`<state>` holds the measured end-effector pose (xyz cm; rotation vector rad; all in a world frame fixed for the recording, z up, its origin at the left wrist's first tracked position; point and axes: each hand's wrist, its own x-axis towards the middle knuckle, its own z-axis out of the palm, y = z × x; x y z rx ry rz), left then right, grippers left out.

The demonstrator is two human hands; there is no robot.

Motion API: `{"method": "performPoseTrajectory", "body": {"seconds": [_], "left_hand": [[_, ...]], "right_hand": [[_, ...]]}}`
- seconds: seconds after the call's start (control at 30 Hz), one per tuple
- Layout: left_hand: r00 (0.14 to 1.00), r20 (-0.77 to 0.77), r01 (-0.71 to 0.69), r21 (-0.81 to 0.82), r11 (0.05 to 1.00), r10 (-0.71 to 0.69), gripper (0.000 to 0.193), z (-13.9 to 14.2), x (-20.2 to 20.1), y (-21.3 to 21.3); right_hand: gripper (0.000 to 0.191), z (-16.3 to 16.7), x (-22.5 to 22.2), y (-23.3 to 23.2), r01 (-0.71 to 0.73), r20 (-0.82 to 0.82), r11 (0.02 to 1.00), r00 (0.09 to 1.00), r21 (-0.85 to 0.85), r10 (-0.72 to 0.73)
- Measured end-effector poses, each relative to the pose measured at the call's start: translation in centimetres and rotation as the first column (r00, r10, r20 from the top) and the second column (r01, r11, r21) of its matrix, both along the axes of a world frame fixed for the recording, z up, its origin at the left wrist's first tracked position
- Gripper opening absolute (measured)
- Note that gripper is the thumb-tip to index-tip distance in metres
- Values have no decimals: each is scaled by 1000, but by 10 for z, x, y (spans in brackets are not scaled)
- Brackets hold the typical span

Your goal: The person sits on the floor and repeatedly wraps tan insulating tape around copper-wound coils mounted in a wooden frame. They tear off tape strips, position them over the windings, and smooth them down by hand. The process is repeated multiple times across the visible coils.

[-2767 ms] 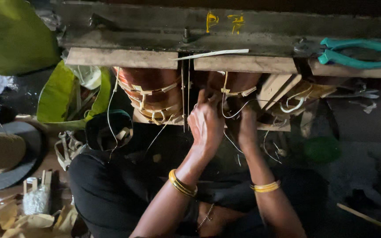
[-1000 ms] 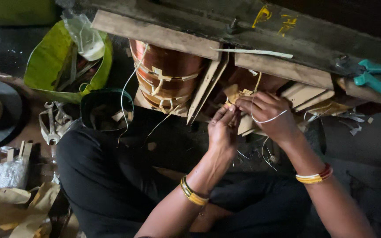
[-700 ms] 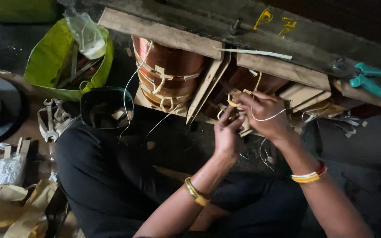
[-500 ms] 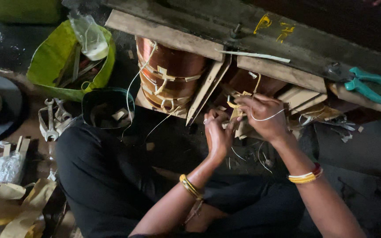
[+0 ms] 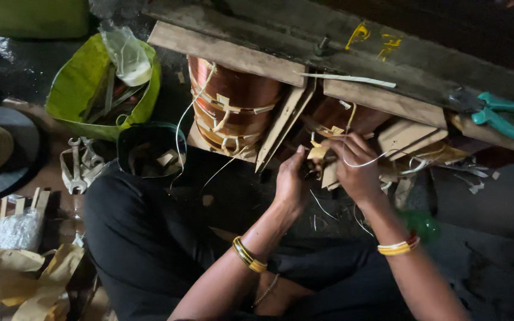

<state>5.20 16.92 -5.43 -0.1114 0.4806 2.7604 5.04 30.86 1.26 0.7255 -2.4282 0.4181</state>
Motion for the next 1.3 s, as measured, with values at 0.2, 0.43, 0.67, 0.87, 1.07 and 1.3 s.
{"method": "performPoseTrajectory", "body": {"seconds": [0.2,0.43,0.67,0.87,1.07,1.3], "left_hand": [[998,-16,-61,41,997,61,12,-8,-14,14],[989,10,-150,10,989,150,10,-26,-30,39],[953,225,-148,-242,959,204,15,-7,-27,31],[985,150,-75,-104,992,90,25,-6,-19,14],[999,-36,-32,-218,975,25,37,-29,-15,6],[905,-425,-294,-594,749,19,32,-28,-28,-15]], "right_hand": [[9,10,5,-14,172,-38,985,984,-10,-172],[19,12,15,-33,207,-84,953,969,-220,-230],[35,15,20,-24,274,-111,893,962,356,-251],[31,4,11,-21,256,-60,920,967,296,-249],[23,8,-2,-18,378,606,924,722,58,-333],[17,5,2,-20,342,548,939,792,-31,-271]]}}
